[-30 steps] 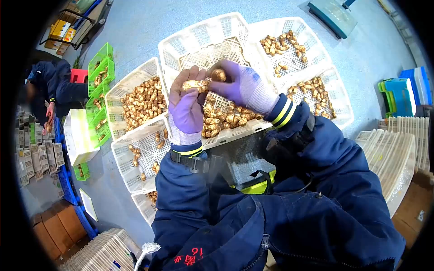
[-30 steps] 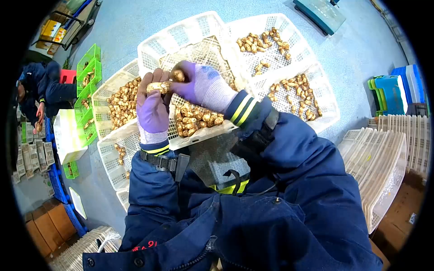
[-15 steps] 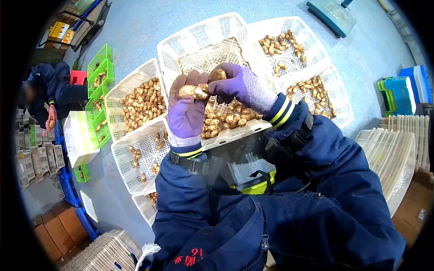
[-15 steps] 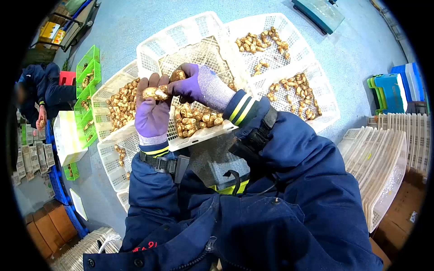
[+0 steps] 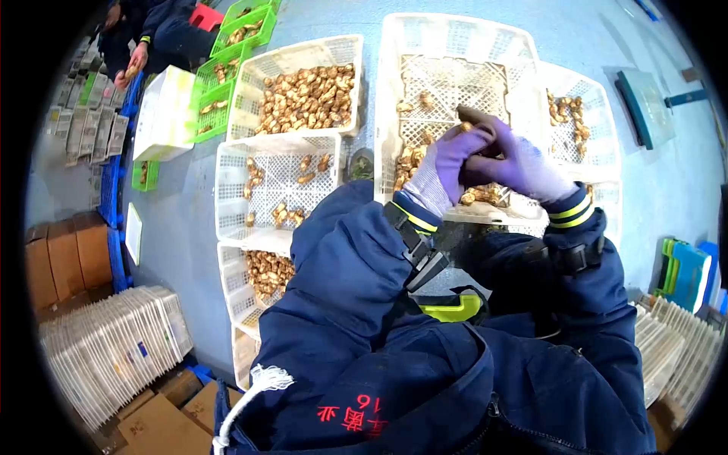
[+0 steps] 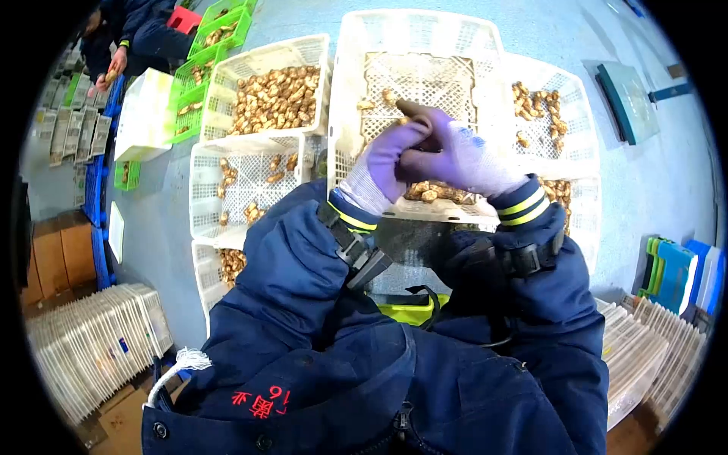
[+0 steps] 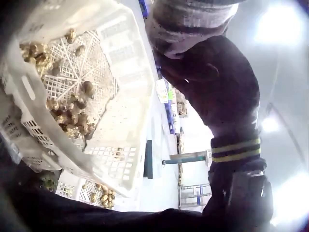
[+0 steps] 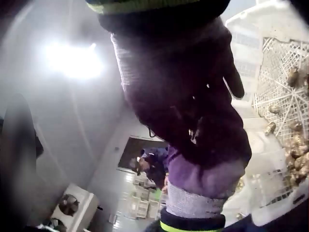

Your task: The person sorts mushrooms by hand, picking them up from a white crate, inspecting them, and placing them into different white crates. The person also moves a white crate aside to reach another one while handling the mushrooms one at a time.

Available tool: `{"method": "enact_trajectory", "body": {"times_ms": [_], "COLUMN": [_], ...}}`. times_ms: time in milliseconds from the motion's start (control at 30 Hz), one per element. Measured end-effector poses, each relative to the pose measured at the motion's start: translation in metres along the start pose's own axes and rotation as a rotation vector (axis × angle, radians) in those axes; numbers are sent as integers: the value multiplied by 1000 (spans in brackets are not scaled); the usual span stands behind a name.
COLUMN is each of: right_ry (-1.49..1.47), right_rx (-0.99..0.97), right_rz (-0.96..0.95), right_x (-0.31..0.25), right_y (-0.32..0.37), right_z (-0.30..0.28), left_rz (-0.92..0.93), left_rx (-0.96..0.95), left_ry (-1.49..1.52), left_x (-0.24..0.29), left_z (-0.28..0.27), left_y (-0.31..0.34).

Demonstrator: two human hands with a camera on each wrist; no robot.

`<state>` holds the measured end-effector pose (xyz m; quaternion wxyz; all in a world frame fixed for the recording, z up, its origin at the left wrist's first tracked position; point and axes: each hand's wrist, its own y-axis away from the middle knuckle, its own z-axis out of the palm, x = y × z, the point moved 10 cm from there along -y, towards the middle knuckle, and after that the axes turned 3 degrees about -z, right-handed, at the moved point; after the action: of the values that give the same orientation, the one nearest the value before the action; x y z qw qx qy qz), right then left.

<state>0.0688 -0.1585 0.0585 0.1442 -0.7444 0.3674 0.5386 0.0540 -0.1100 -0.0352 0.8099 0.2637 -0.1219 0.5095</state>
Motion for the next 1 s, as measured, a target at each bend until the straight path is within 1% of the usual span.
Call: {"method": "enact_trajectory", "body": {"times_ms": [33, 67, 133, 167, 200, 233, 267, 300, 333, 367, 400, 433, 467, 500, 533, 567, 600, 633, 667, 733, 767, 800, 833, 867, 900, 933, 967, 1000], "right_ry": [-133, -284, -461, -431, -399, -293, -244, -192, -138, -79, -19, -18, -13, -213, -194, -129, -62, -4, 37, 170, 267, 399, 378, 358, 335, 314, 293, 270], "right_rx": [64, 89, 176, 199, 223, 243, 218, 196, 176, 150, 148, 153, 159, 190, 202, 220, 237, 247, 244, 195, 204, 172, 142, 108, 65, 71, 62, 48], "right_rz": [-149, -130, -312, -280, -248, -226, -189, -152, -111, -127, -146, -189, -234, -105, -115, -116, -119, 15, -7, 53, 85, 192, 218, 239, 202, 291, 292, 286], "right_x": [-8, -2, -16, -1, 13, 19, 14, 6, 3, 14, 10, 14, 16, 22, 30, 37, 36, 35, 32, 59, 63, 65, 69, 73, 85, 96, 99, 103], "right_y": [-2, -4, -8, -12, -13, -11, -11, -8, -5, -6, -4, -4, -1, 2, -3, -3, -4, 1, 3, -1, -1, -5, -3, -2, -8, -8, -7, -9], "right_z": [-9, -20, -45, -53, -61, -63, -54, -46, -42, -40, -42, -44, -46, -45, -50, -53, -55, -54, -53, -54, -55, -54, -51, -47, -40, -40, -38, -34], "left_rz": [21, 206, 320, 704, 607, 507, 370, 615, 562, 308, 42, 47, 59, 202, 339, 390, 396, 473, 544, 633, 662, 691, 708, 724, 725, 728, 667, 648], "left_rx": [33, 102, 142, 168, 123, 75, -31, 548, 729, 1020, 1005, 1120, 1229, 1262, 1288, 1274, 1162, 1099, 1037, 904, 757, 613, 476, 347, 219, 95, 208, 27], "left_ry": [39, -136, -191, -838, -476, -117, -91, -522, -567, -752, -970, -1157, -1346, -1254, -1156, -1084, -1406, -1328, -1250, -1035, -1095, -1150, -1019, -887, -889, -891, -983, -484], "left_x": [18, 51, 114, 158, 180, 206, 224, 240, 241, 231, 217, 211, 209, 212, 221, 232, 248, 255, 261, 256, 255, 252, 248, 241, 229, 212, 171, 138], "left_z": [8, 12, 10, 21, 1, -18, -52, -68, -87, -183, -197, -191, -183, -192, -197, -201, -184, -163, -132, -62, -34, -10, 12, 29, 39, 45, 5, 40], "left_y": [12, 31, 69, 108, 131, 158, 189, 249, 288, 364, 393, 417, 434, 450, 457, 461, 450, 428, 397, 328, 294, 264, 235, 208, 174, 149, 134, 108]}}
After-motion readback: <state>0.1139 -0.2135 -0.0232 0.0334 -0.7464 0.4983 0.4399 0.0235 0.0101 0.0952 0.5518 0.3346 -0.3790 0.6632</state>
